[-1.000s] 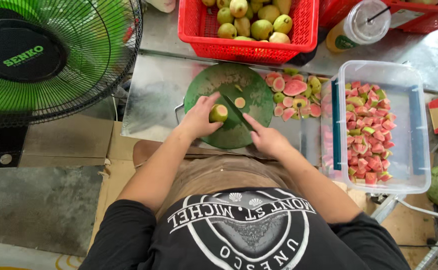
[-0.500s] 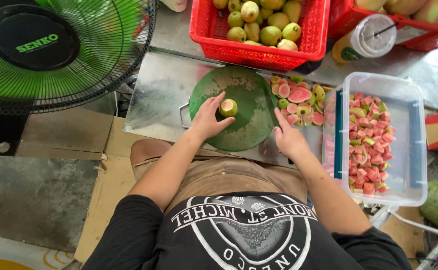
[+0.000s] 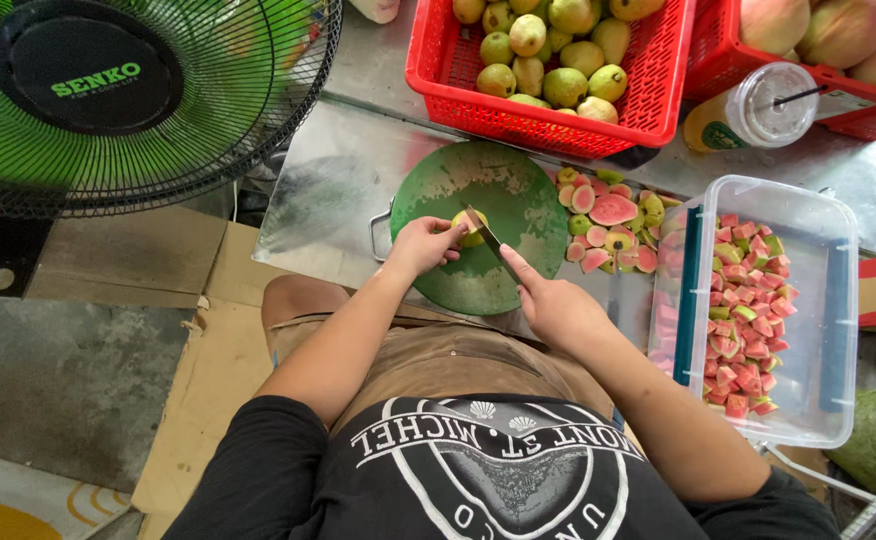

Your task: The person slices guava fruit using a knife on a cutting board, then moves the sliced pieces into a plastic container.

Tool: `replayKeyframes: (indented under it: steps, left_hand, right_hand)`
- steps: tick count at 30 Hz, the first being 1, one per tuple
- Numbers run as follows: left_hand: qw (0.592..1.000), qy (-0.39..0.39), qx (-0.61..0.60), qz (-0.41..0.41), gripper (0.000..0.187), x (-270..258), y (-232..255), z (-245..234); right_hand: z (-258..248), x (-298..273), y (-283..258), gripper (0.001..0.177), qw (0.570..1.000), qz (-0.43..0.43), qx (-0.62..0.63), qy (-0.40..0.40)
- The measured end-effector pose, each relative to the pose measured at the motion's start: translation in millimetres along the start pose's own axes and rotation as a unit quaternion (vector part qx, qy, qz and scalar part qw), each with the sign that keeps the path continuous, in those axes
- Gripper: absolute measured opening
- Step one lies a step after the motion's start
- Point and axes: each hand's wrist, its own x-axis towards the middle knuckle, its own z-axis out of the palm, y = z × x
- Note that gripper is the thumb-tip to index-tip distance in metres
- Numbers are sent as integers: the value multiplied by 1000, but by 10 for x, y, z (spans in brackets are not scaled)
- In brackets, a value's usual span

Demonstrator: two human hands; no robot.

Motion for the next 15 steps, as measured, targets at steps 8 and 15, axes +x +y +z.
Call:
replayKeyframes:
  steps: [8, 15]
  left_hand:
    - [999, -14, -37, 13, 54, 210, -234, 31]
    - [997, -27, -68, -12, 51, 152, -104, 12]
  right_hand:
    - [497, 560, 174, 71, 999, -39, 26, 22]
    - [938, 714, 283, 74, 995, -45, 35, 84]
